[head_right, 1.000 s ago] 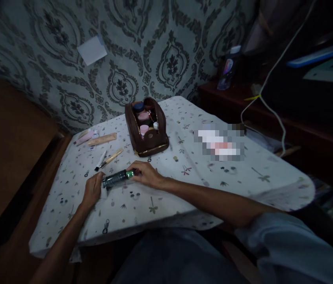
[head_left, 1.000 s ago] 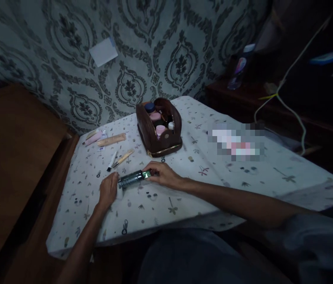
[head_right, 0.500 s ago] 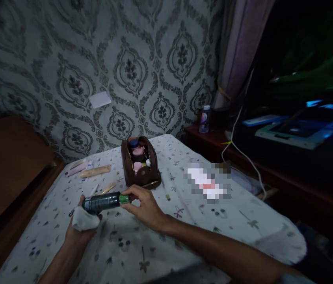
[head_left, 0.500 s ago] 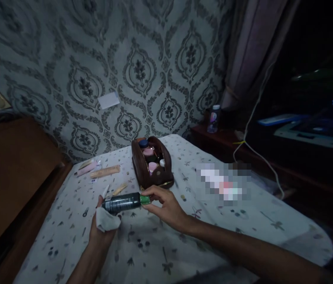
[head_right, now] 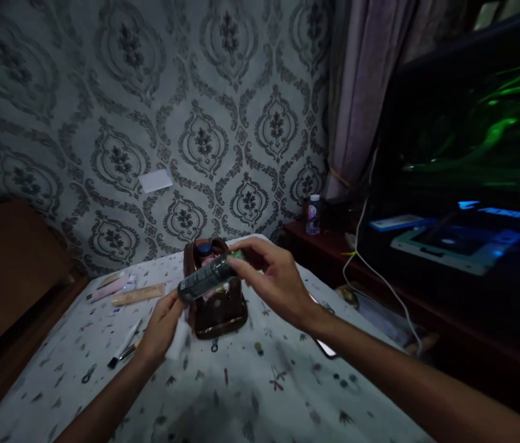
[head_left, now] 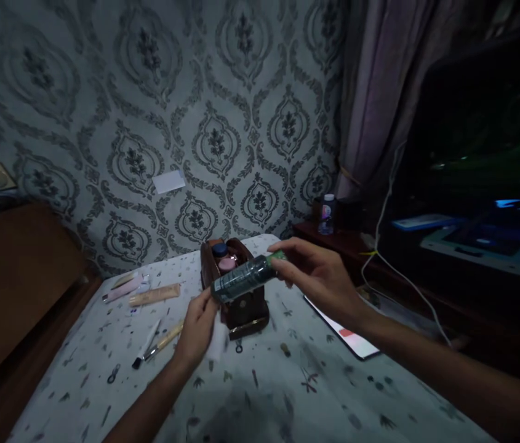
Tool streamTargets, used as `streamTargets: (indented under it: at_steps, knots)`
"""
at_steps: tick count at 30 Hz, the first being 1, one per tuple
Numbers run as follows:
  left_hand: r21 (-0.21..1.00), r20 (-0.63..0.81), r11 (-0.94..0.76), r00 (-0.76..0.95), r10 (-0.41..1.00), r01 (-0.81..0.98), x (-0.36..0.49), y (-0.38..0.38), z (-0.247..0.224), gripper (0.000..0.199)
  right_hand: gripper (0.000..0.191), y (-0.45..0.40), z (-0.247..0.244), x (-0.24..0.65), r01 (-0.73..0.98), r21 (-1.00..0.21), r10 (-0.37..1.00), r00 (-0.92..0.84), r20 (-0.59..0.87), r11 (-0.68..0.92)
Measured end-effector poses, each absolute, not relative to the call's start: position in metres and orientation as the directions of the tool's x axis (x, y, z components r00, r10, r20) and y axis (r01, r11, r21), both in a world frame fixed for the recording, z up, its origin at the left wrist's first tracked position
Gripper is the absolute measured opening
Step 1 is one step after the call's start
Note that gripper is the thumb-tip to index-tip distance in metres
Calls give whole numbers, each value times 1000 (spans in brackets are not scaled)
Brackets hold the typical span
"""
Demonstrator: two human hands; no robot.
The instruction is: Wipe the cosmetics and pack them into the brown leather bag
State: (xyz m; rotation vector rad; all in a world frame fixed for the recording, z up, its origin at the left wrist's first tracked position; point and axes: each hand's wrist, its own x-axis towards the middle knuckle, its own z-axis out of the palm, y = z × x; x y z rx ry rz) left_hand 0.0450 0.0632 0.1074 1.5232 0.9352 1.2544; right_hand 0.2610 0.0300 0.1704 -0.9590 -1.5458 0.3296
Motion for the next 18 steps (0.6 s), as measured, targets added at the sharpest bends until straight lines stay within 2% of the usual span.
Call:
streamTargets:
  at_steps: [1,2,3,5,7,9,12,18]
  knots:
    - [844,416,-476,260,872,247,45,67,110,21,19,33,175,266,413,-667,704,84,706,620]
    - [639,503,-618,359,786,458,45,69,113,23,19,36,180,270,442,-645,682,94,725,624]
    - [405,531,-689,459,713,602,46,71,116,26,19,38,184,274,465,-626,666,98,739,626]
    - [41,468,-694,600,649,719,49,73,121,30,21,42,190,280,500,-604,652,97,752,621]
    - [-166,371,-647,655,659,745,53,76,125,32,22,44,195,284,528,-590,652,88,753,611]
    - [-268,291,-613,669,684,743,55,79,127,34,22,45,198,287,556,-575,650,79,755,600]
    - [-337,207,-611,689,694,717,52,86,125,36,22,47,200,292,582,-553,643,66,763,596]
    - [-473,192,-595,735,650,650,37,96,108,51,21,63,195,296,572,-567,654,68,753,593]
